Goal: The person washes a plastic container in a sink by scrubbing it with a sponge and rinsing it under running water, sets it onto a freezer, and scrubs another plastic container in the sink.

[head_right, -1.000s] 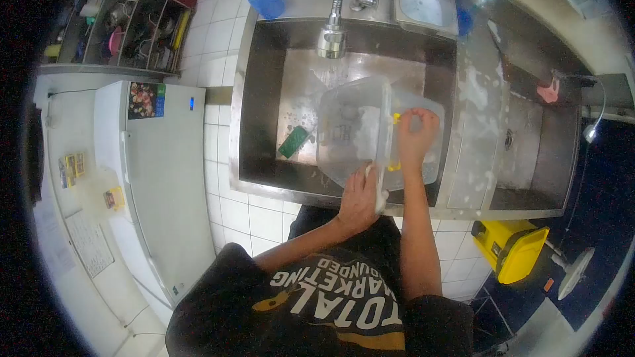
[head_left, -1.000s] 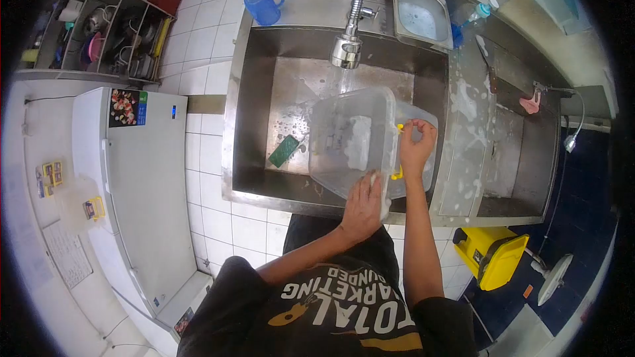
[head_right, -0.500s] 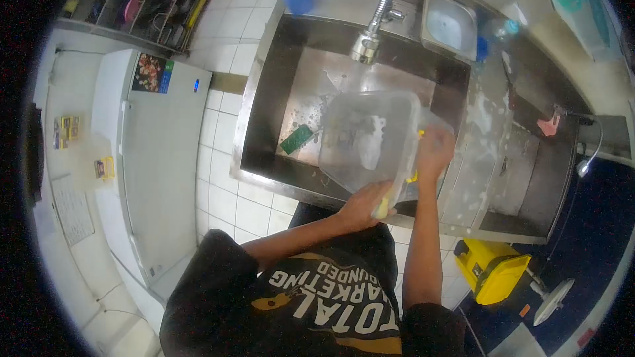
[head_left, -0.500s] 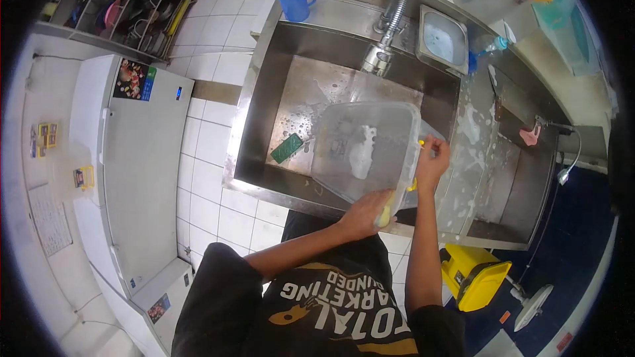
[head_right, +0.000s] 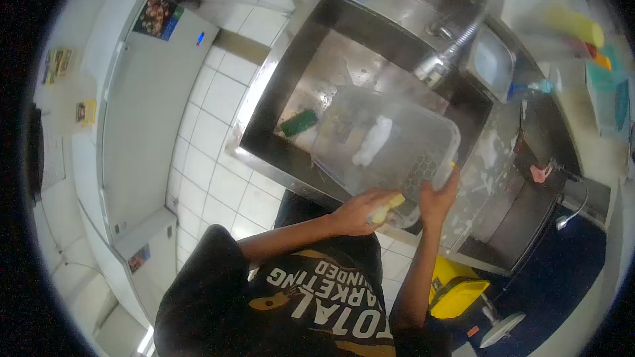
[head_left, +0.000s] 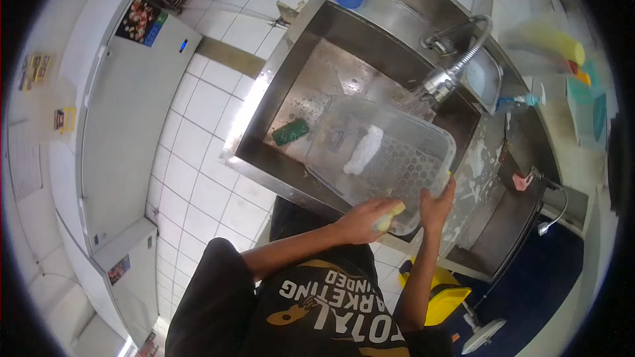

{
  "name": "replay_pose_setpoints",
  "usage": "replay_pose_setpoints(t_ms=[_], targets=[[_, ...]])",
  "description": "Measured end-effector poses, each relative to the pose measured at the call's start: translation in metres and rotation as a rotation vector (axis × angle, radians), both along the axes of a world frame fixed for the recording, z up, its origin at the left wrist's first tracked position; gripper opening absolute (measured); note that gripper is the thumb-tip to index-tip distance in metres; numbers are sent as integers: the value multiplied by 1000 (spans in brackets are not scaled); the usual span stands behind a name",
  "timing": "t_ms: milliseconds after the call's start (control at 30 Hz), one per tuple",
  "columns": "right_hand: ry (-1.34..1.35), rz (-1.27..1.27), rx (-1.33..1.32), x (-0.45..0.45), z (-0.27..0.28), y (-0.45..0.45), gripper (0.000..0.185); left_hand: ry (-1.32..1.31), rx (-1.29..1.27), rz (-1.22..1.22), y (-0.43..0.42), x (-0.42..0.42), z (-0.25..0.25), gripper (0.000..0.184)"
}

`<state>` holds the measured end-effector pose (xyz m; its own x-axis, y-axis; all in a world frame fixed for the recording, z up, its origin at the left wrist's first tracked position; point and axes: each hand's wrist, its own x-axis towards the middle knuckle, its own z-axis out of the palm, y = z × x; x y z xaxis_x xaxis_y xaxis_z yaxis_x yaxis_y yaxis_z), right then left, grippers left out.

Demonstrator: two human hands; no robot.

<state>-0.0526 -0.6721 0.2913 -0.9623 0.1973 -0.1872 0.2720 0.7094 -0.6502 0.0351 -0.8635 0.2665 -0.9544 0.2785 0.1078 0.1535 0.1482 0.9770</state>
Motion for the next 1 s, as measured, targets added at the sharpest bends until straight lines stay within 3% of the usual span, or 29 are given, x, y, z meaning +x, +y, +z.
replay_pose_setpoints(t_ms=[67, 133, 200, 433, 1000], targets=[[55, 52, 36, 7, -7, 17, 72, -44, -4, 81, -15, 0, -2, 54], [32, -92, -279, 10, -9, 26, 64, -83, -6, 141, -33, -1, -6, 54], [6, -138, -328, 16, -19, 32, 64, -185, -93, 236, -49, 1, -11, 53], [-66, -245, -637, 27, -48, 32, 69, -232, -182, 168, -68, 20, -45, 56], [-220, -407, -744, 38, -67, 47, 74, -359, -186, 77, -59, 3, -50, 55]])
